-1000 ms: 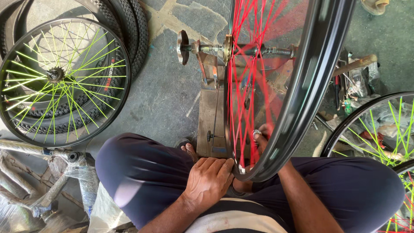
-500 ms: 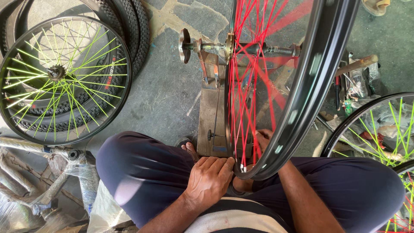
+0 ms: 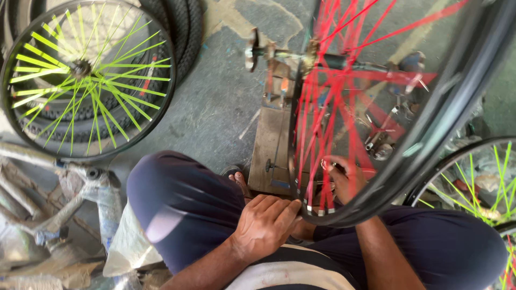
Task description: The person adjusts spoke nipples on a bicycle wheel by hand while the wheel is mounted on a stand, periodically spinning the wheel to check its alignment.
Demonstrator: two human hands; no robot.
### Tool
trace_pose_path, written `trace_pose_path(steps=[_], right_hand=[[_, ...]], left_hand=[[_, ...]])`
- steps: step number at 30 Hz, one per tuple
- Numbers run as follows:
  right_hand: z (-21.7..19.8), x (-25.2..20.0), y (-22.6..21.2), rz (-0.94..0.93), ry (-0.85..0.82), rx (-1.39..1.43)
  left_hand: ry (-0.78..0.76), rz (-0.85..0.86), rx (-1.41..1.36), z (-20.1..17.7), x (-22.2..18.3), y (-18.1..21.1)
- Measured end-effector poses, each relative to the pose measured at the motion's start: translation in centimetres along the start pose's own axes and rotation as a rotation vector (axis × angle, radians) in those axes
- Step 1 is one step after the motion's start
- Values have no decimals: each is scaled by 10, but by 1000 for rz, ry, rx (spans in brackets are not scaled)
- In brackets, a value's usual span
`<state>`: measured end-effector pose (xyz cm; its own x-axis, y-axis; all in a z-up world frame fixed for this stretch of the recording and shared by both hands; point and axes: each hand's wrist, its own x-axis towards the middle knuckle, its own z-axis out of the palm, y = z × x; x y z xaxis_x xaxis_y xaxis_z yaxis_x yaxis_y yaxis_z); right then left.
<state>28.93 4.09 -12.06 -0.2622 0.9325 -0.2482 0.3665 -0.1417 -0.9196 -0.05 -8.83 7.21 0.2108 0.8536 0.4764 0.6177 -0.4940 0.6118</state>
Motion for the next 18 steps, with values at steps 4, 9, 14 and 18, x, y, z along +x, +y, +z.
trace_pose_path(steps=[4, 9, 14, 18], right_hand=[[11, -17, -74, 175, -21, 131], [32, -8, -118, 161, -163, 96], [40, 2, -121, 127, -221, -38], [46, 11, -122, 114, -248, -88]], left_hand=[[-6, 39, -35, 2, -10, -2], [-23, -13, -13, 15, -19, -12], [-44, -46, 59, 23, -24, -18], [-44, -67, 15, 20, -22, -16]])
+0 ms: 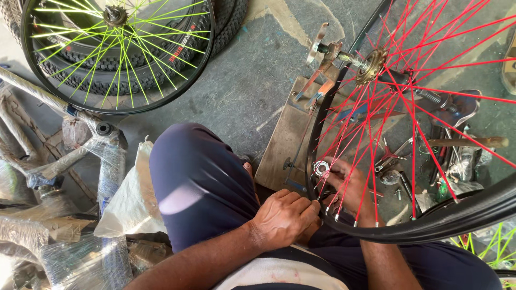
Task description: The person adjusts spoke nipples on a bicycle wheel by hand while the wheel is mounted on a stand, periodically spinning the wheel to check its alignment.
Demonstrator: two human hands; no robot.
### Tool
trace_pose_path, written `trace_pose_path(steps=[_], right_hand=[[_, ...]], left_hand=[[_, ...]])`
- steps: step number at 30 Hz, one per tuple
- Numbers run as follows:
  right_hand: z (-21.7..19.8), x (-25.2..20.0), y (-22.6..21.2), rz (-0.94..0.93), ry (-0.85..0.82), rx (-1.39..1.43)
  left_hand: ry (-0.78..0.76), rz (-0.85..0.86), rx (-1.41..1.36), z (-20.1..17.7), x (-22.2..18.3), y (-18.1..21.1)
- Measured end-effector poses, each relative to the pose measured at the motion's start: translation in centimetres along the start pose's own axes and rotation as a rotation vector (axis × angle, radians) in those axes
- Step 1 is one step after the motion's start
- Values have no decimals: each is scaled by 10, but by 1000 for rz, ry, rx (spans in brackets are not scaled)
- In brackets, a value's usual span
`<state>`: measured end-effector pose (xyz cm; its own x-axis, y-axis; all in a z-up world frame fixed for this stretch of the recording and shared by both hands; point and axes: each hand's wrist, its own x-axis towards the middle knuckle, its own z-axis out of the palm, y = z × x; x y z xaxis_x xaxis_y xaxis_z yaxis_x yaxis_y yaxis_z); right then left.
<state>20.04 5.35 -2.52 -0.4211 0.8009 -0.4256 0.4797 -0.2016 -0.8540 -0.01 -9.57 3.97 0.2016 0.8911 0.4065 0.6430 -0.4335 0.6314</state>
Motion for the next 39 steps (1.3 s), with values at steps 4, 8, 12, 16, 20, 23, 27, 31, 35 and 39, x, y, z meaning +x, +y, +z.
trace_pose_path(steps=[4, 8, 12, 16, 20, 23, 27, 31, 35, 39], right_hand=[[-3, -1, -9, 309, -33, 150], [5, 0, -5, -19, -48, 101], [10, -8, -17, -95, 10, -114], [3, -14, -38, 65, -41, -102], [9, -3, -28, -174, -78, -181], [16, 3, -18, -237, 1, -280], [27, 6, -12, -194, 169, -428], [19, -3, -25, -131, 52, -492], [-6, -29, -47, 20, -252, 72], [-19, -48, -46, -80, -593, 625]], left_hand=[[10, 2, 6, -1, 1, 0], [19, 12, -2, -1, 0, -1], [31, 44, 18, -3, -1, 0], [61, 52, -9, -4, 2, 3], [35, 42, -30, -5, 2, 4], [37, 42, -19, -4, 1, 5], [46, 50, -38, -9, 4, 6], [45, 23, -169, -27, 16, 17], [59, 7, -289, -53, 34, 36], [59, 0, -403, -71, 54, 53]])
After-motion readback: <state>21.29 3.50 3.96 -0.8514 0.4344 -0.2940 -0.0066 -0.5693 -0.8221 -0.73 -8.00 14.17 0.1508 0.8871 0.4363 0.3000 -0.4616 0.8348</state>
